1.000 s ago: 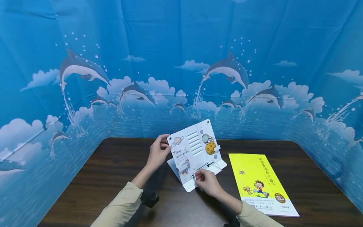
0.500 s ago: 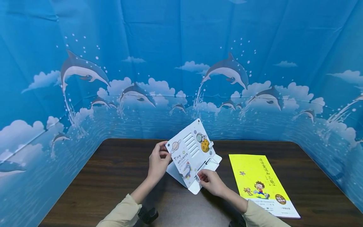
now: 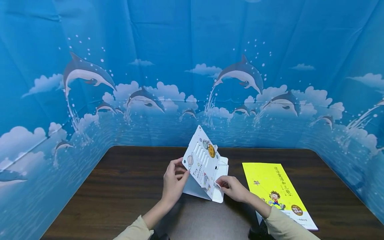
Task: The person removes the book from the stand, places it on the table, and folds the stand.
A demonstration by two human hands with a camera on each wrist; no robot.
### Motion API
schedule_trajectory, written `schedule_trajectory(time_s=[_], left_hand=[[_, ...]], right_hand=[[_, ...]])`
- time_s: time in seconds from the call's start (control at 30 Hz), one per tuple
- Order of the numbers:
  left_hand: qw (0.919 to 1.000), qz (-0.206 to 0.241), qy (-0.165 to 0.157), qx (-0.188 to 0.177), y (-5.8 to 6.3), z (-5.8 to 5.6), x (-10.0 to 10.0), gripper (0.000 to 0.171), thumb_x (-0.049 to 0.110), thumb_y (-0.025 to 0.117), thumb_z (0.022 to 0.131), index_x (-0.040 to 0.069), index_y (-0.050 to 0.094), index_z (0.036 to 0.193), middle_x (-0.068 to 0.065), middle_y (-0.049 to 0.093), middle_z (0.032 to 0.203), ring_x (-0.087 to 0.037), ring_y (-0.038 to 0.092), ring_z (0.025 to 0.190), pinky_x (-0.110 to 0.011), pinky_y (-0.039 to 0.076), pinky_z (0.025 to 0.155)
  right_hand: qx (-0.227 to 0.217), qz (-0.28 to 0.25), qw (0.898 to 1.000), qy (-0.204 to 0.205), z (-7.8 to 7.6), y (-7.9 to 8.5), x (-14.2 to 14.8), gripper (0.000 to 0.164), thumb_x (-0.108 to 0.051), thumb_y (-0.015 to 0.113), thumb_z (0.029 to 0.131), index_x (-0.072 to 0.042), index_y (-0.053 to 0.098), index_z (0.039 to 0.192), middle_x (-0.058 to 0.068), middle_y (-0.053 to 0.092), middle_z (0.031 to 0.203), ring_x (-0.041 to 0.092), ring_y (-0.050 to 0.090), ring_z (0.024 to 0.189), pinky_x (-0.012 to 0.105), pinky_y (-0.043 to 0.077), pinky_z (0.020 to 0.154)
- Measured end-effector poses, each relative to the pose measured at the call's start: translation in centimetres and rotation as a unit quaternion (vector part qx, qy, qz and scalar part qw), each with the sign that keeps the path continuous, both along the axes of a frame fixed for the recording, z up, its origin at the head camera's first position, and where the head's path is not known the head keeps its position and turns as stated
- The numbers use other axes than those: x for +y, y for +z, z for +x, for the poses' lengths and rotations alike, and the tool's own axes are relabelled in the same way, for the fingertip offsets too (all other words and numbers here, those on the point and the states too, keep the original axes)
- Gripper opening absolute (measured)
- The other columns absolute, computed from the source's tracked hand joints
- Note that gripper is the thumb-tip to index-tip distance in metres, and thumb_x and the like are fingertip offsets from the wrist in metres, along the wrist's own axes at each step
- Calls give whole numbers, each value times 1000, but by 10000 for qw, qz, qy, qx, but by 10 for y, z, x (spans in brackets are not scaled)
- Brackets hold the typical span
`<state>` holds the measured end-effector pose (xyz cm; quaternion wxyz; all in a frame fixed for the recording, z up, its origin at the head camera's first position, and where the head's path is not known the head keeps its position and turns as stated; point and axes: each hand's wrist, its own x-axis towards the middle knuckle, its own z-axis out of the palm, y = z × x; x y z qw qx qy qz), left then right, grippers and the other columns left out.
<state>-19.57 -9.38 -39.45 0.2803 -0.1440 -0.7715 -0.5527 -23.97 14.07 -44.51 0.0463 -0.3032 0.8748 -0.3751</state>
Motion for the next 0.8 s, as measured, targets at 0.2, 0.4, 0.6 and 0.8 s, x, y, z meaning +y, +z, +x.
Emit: schedule_trajectory(time_s=[0.2, 0.4, 0.6, 0.8], left_hand=[[9986, -216, 17, 483, -4, 2, 5, 42, -4, 70, 74, 1, 52, 111, -8, 55, 94, -15, 58, 77, -23, 53, 65], [9969, -298, -61, 725, -6, 4, 8, 41, -4, 71, 73, 0, 53, 110, -8, 56, 93, -17, 58, 79, -25, 53, 65], [9962, -264, -39, 825, 3, 10, 13, 40, -10, 70, 70, -7, 53, 106, -16, 56, 90, -27, 59, 76, -34, 53, 61], [9954, -382, -37, 875, 21, 25, 19, 38, -13, 70, 69, -10, 52, 102, -18, 56, 88, -29, 58, 75, -38, 53, 62]], right_hand=[[150, 71, 9999, 29, -4, 2, 7, 18, 4, 60, 82, -2, 64, 98, 8, 64, 100, 15, 55, 79, 30, 50, 73], [150, 141, 9998, -80, -5, 1, 9, 19, 6, 59, 81, -3, 64, 96, 7, 64, 98, 14, 55, 79, 29, 49, 73], [80, 105, 9999, -71, -6, 1, 12, 18, 5, 60, 81, -4, 64, 96, 6, 64, 96, 14, 55, 78, 29, 49, 72], [15, 112, 9999, -91, -7, 1, 16, 18, 4, 62, 81, -5, 65, 96, 5, 64, 97, 14, 54, 78, 27, 48, 71]])
